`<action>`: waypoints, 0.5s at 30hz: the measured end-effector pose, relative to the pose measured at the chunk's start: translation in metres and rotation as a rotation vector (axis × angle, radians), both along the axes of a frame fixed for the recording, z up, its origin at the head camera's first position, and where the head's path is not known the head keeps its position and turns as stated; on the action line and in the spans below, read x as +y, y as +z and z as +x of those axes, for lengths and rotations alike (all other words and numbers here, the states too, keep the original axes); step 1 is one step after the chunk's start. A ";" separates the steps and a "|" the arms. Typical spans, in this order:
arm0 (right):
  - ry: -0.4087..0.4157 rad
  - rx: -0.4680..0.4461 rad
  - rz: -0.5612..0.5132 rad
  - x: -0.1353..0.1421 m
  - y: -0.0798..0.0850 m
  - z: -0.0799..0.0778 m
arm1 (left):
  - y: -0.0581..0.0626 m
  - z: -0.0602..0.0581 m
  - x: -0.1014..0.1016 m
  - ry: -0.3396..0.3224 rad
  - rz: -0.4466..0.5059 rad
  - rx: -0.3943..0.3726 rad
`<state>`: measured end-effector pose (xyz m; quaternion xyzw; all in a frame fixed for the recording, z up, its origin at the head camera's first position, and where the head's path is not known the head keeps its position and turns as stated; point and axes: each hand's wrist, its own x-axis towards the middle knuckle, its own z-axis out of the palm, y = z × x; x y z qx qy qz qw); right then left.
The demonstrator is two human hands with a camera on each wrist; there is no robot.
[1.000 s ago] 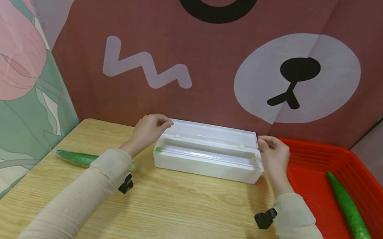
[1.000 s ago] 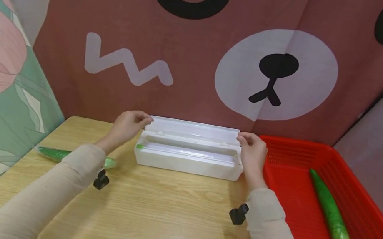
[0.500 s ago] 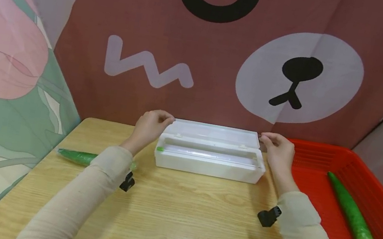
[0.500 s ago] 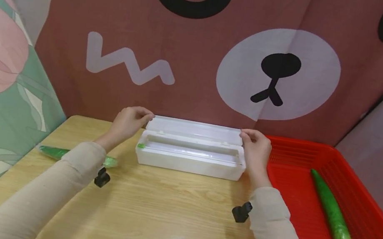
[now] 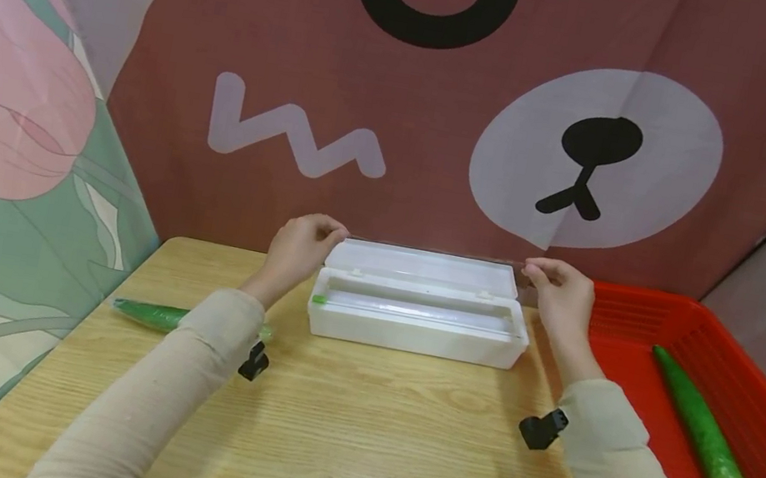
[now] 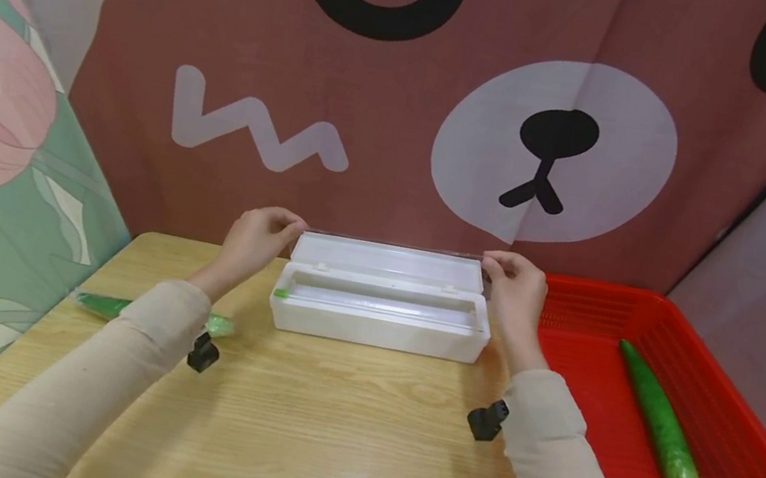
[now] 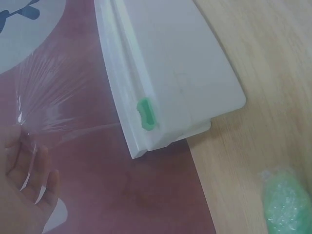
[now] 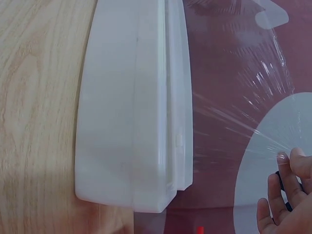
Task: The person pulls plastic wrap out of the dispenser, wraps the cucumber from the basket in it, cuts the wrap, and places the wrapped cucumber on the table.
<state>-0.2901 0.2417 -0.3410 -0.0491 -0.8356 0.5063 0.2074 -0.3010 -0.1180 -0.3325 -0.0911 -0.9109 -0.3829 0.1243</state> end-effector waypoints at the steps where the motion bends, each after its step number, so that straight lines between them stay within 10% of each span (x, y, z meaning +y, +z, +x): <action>1: 0.000 0.001 0.005 0.000 0.000 0.000 | 0.001 0.000 0.000 0.006 -0.004 0.007; 15: 0.006 0.030 0.026 -0.001 0.010 -0.001 | 0.011 0.000 -0.001 0.033 0.004 0.050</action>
